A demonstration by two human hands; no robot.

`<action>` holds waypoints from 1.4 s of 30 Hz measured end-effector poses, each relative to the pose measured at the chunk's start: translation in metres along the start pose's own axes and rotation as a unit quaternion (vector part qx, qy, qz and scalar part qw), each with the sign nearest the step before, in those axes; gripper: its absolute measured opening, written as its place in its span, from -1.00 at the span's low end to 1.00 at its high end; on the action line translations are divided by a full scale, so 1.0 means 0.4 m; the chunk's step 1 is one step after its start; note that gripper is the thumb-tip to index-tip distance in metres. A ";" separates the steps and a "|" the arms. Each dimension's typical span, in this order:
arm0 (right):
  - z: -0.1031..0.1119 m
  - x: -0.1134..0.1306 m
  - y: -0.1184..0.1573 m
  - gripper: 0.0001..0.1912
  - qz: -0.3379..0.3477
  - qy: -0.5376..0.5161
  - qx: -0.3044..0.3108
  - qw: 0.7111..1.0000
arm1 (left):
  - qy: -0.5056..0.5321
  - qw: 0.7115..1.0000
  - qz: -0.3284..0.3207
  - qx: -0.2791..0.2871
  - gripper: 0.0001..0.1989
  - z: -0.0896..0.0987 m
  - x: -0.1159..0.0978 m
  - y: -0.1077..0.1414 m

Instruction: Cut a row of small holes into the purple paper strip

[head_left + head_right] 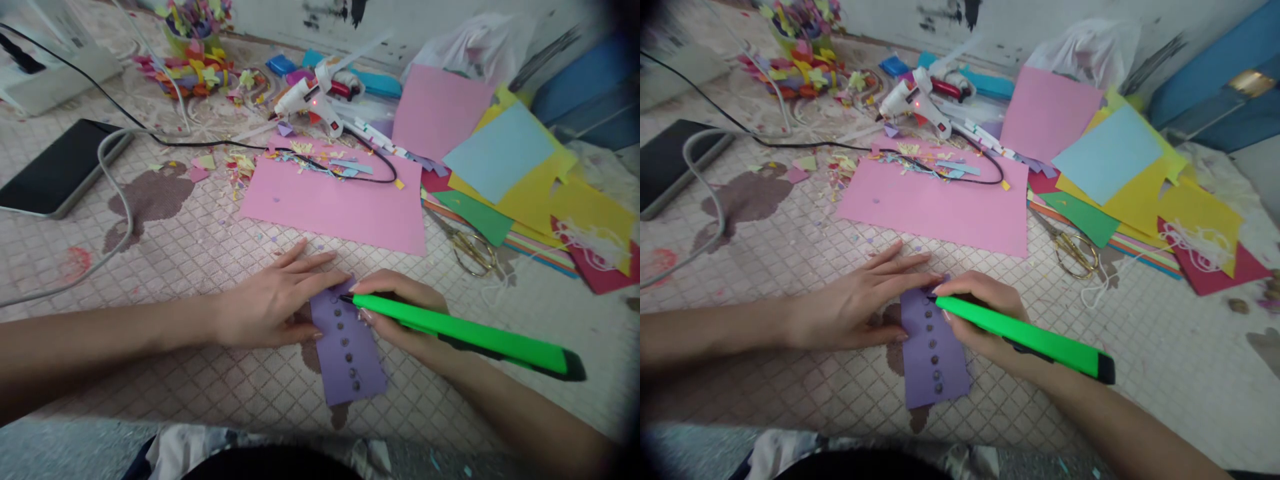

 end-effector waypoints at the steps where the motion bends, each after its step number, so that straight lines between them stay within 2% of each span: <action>1: -0.002 0.001 -0.002 -0.75 0.012 0.003 0.000 1.000 | -0.001 1.000 0.002 -0.002 -0.31 -0.002 0.001 0.000; 8: -0.005 -0.002 -0.015 -0.75 0.014 0.005 0.003 1.000 | -0.007 1.000 0.007 -0.008 -0.28 -0.007 0.004 -0.001; 15: -0.004 -0.009 -0.020 -0.78 0.003 0.011 0.006 1.000 | -0.005 1.000 0.011 -0.015 -0.40 -0.005 0.005 -0.005; 31: -0.006 -0.004 -0.025 -0.81 0.007 0.016 0.003 1.000 | -0.007 1.000 0.015 -0.012 -0.38 -0.006 0.005 -0.005; 42: -0.003 -0.006 -0.028 -0.81 -0.008 0.023 0.034 0.999 | 0.000 1.000 0.020 -0.008 -0.37 -0.003 0.004 -0.008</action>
Point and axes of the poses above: each hand's wrist, its own y-axis away from the middle knuckle, its own z-axis out of the back of the hand, x = y × z, the point moved 3 cm from there along -y, towards the middle knuckle, and after that the axes turned 10 degrees about x, right-handed, at the moved point
